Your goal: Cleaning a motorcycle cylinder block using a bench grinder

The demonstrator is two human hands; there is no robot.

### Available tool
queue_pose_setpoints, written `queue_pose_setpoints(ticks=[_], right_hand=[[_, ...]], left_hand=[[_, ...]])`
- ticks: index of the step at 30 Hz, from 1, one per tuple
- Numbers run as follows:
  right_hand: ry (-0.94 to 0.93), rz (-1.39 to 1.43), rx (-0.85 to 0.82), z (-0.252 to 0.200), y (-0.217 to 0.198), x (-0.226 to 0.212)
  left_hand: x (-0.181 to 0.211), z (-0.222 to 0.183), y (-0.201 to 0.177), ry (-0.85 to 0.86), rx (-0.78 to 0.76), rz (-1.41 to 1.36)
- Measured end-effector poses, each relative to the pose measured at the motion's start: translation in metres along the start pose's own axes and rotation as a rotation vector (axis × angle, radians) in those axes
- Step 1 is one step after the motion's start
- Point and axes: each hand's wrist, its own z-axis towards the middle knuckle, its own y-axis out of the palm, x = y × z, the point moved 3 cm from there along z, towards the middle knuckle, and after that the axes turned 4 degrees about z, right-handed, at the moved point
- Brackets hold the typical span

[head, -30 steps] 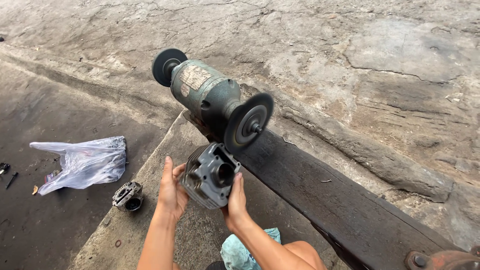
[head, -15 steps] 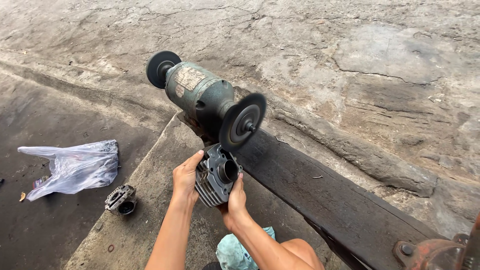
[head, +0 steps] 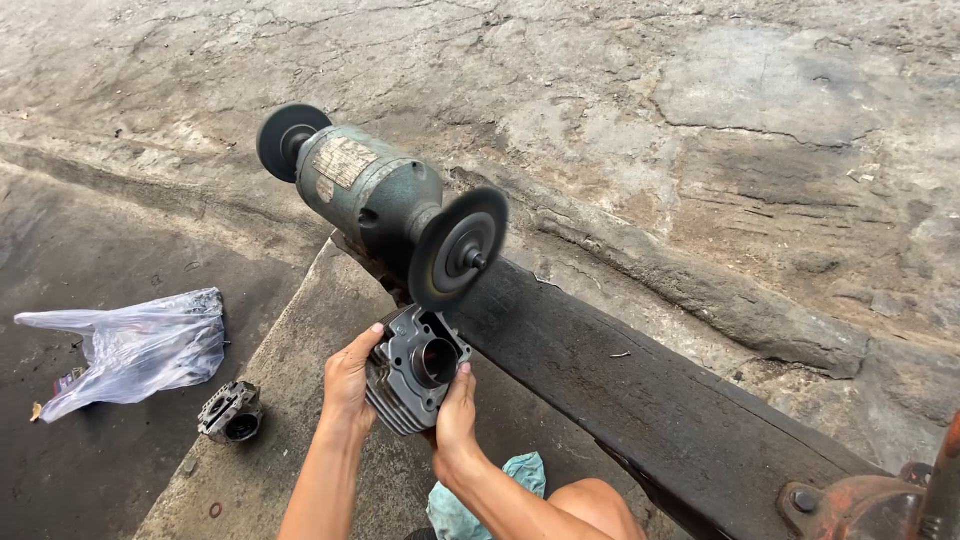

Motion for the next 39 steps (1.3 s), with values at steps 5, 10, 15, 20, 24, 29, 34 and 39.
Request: queue_pose_setpoints(ticks=[5,10,15,20,24,29,34,39], right_hand=[[-0.152,-0.116,-0.042,0.008,0.002,0.001],[-0.265,-0.226,-0.150,0.011,0.010,-0.016],[-0.367,-0.237,-0.132,-0.004,0.018,-0.027],[-0.360,-0.224,-0.177,0.029,0.018,-0.015],[-0.354,-0.217,-0.136,-0.005,0.021,-0.012],[-0.369,-0.177,-0.129,-0.020,0.022,-0.023],[-0.290,-0.064,-0.149,-0.006,0.022,-0.024],[-0.213,-0.037,-0.334,0.032,0.023,-0.015]], left_hand=[[0.002,-0.001,-0.010,0.063,-0.025,-0.030],[0.005,-0.005,-0.014,0.142,-0.055,-0.153],[-0.010,0.005,-0.015,0.237,0.063,-0.291],[0.001,0.000,-0.010,0.305,0.080,-0.313],[0.005,-0.008,-0.011,0.304,0.066,-0.274],[0.001,-0.005,-0.007,0.296,0.074,-0.257],[-0.003,0.003,-0.004,0.317,0.111,-0.255],[0.014,-0.009,-0.006,0.379,0.149,-0.258]])
